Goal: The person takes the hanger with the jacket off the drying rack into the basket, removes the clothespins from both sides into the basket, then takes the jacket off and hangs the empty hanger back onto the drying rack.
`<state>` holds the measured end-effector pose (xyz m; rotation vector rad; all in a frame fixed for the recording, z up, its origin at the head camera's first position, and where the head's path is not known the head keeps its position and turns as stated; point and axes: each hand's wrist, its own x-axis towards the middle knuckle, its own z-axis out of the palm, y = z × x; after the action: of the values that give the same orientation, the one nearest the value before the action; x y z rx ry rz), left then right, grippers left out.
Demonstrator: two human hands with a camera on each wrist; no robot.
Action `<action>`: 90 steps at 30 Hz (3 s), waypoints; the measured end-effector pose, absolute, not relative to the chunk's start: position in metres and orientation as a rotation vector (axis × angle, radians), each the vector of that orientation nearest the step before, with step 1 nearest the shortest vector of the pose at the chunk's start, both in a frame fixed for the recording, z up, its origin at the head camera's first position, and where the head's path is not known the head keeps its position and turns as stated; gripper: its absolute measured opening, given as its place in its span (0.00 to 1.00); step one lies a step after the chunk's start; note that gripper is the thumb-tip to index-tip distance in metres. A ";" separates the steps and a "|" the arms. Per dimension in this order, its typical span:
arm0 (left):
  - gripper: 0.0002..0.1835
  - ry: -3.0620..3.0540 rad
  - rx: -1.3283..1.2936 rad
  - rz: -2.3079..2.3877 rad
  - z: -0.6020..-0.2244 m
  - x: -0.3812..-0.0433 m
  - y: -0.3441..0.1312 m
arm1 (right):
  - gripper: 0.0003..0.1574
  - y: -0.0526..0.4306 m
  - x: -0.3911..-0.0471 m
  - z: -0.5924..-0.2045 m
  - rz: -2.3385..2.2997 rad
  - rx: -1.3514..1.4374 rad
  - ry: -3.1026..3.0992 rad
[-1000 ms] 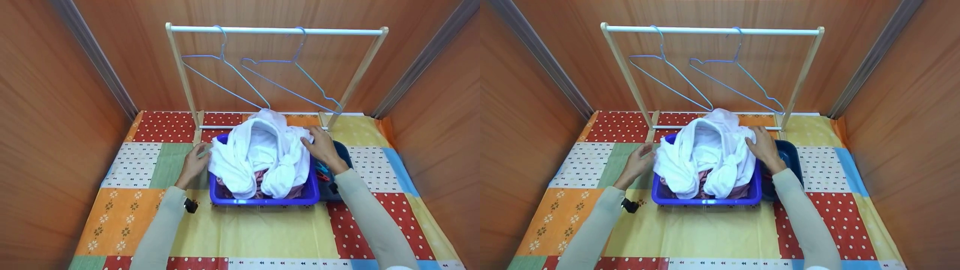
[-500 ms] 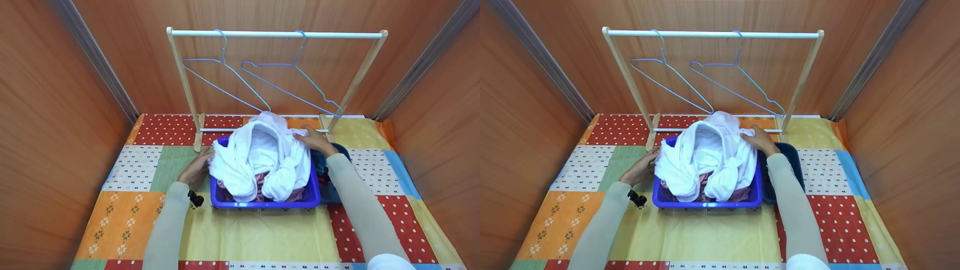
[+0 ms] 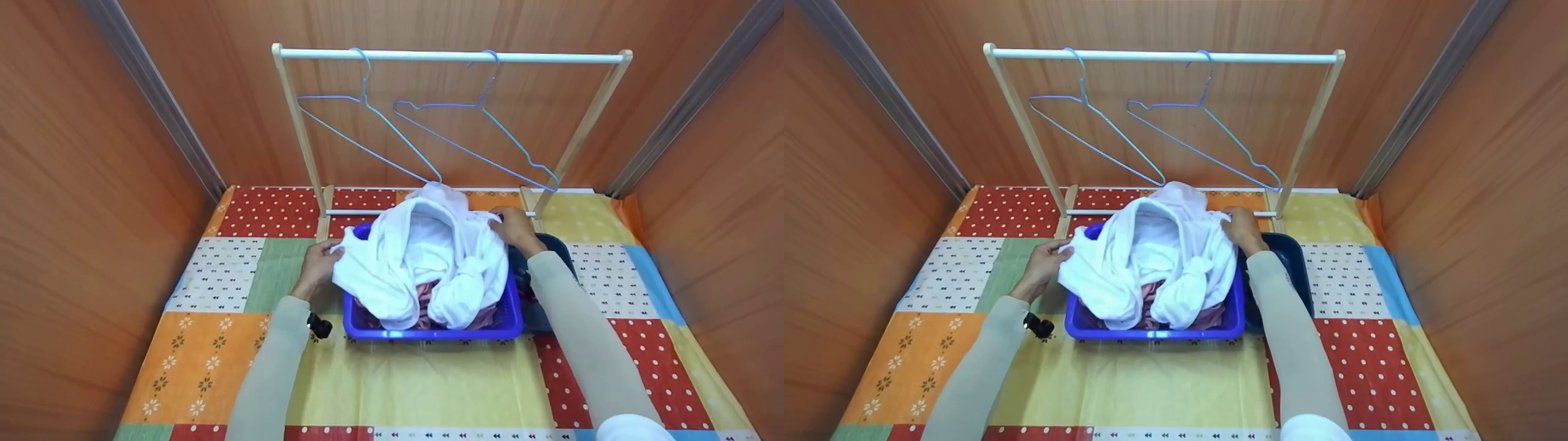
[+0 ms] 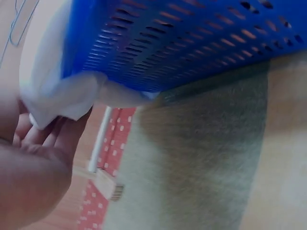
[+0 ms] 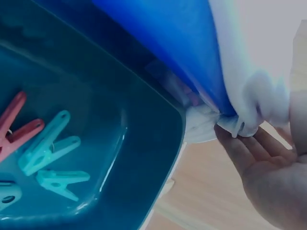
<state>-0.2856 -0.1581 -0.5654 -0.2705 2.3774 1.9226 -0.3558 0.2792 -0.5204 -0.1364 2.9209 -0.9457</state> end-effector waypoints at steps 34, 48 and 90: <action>0.16 2.824 0.415 1.963 -0.438 -0.249 -0.074 | 0.11 0.224 -0.286 -0.436 -1.634 -0.411 3.343; 0.17 2.903 1.120 1.544 -0.438 -0.211 -0.047 | 0.13 0.196 -0.229 -0.439 -1.434 -1.093 3.337; 0.35 2.566 0.965 0.368 -0.542 -0.177 -0.051 | 0.44 0.188 -0.165 -0.538 -0.290 -0.947 2.745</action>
<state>-0.1767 -0.0505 -0.5425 0.9648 2.5660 0.3680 -0.1653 0.1882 -0.5378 -0.9466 2.7446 -0.2899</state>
